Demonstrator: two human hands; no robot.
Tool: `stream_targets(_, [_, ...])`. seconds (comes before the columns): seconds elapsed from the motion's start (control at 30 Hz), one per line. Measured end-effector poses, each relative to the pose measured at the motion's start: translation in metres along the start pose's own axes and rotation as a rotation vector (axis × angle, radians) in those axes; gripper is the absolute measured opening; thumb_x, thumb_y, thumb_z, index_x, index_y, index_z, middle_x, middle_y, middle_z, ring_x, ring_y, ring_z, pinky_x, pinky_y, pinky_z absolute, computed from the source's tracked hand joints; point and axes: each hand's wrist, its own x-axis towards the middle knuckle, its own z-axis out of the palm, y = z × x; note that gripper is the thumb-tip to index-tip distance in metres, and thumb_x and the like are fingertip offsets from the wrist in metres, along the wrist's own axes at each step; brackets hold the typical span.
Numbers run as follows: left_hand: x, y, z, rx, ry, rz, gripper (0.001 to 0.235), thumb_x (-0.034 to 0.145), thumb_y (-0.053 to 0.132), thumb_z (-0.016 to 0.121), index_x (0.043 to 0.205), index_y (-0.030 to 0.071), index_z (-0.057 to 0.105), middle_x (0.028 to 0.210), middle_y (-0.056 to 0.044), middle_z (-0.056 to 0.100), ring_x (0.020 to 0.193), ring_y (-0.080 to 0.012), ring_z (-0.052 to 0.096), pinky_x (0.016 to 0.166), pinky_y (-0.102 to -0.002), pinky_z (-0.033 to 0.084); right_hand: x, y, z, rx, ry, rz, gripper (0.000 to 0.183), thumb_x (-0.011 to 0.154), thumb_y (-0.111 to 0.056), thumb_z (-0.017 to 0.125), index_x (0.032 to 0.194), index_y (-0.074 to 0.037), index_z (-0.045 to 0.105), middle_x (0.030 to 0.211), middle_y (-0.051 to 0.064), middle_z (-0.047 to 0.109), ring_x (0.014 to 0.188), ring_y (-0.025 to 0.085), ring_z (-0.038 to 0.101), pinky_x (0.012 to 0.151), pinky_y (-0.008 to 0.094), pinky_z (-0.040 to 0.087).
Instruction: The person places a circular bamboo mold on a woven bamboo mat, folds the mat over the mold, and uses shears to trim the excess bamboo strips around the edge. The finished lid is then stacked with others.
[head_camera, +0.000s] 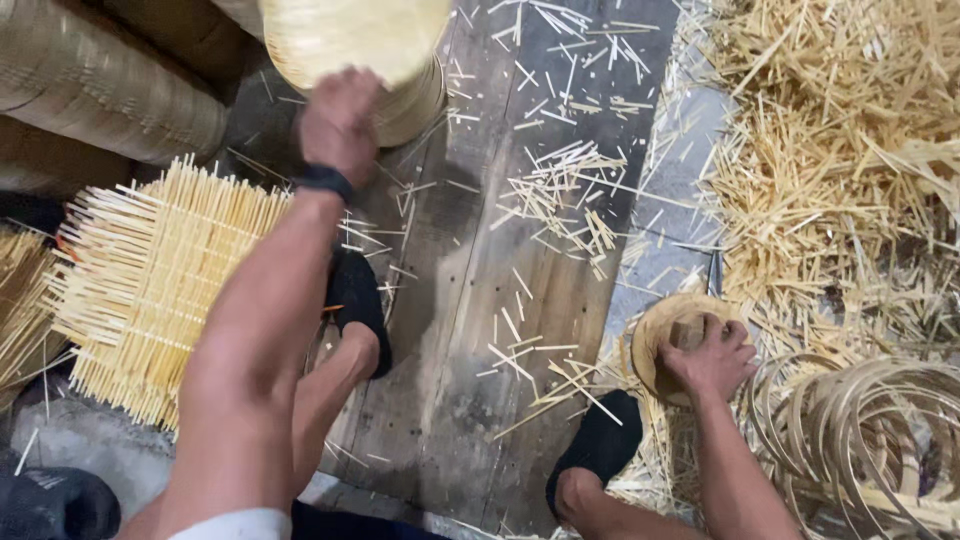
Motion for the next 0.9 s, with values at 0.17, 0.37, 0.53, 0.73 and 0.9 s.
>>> stream_targets(0.17, [0.033,-0.049,-0.007,0.025,-0.338,-0.179,0.038,0.084,-0.014,0.063,0.113,0.008,0.076,0.112,-0.015,0.076,0.114,-0.0346,0.068,0.101,-0.045,0.054,0.001,0.0,-0.001,-0.019,-0.066,0.002,0.104,0.067,-0.065,0.08,0.155,-0.025,0.043,0.154,0.019,0.036,0.13,0.046,0.041,0.104,0.058,0.036])
stream_targets(0.37, [0.015,-0.083,-0.004,-0.087,-0.28,-0.148,0.02,0.099,-0.004,0.066,0.113,0.006,0.076,0.115,-0.015,0.075,0.107,-0.0348,0.068,0.095,-0.043,0.055,0.003,0.0,-0.001,-0.013,-0.046,0.001,0.103,0.066,-0.066,0.08,0.154,-0.023,0.045,0.154,0.018,0.037,0.132,0.045,0.04,0.106,0.057,0.035])
stream_targets(0.53, [0.007,-0.083,-0.001,-0.062,-0.24,-0.052,0.037,0.081,-0.007,0.064,0.112,0.007,0.076,0.112,-0.015,0.076,0.109,-0.0335,0.07,0.094,-0.042,0.056,0.003,0.0,0.003,-0.033,-0.021,-0.005,0.105,0.062,-0.064,0.083,0.152,-0.024,0.048,0.153,0.016,0.038,0.131,0.044,0.04,0.105,0.058,0.036])
stream_targets(0.73, [0.011,-0.063,-0.001,-0.012,-0.315,-0.078,0.031,0.083,-0.005,0.066,0.11,0.007,0.076,0.107,-0.014,0.076,0.104,-0.0331,0.07,0.089,-0.044,0.057,0.005,0.002,0.01,-0.056,0.01,0.003,0.101,0.063,-0.065,0.083,0.15,-0.025,0.051,0.153,0.016,0.04,0.131,0.043,0.042,0.105,0.057,0.037])
stream_targets(0.9, [0.009,-0.059,0.001,-0.015,-0.281,-0.081,0.035,0.08,-0.007,0.064,0.109,0.009,0.077,0.11,-0.012,0.077,0.106,-0.0319,0.071,0.09,-0.043,0.058,0.005,0.005,0.015,-0.053,0.036,-0.011,0.102,0.061,-0.065,0.083,0.15,-0.026,0.052,0.153,0.015,0.04,0.129,0.042,0.043,0.105,0.056,0.038])
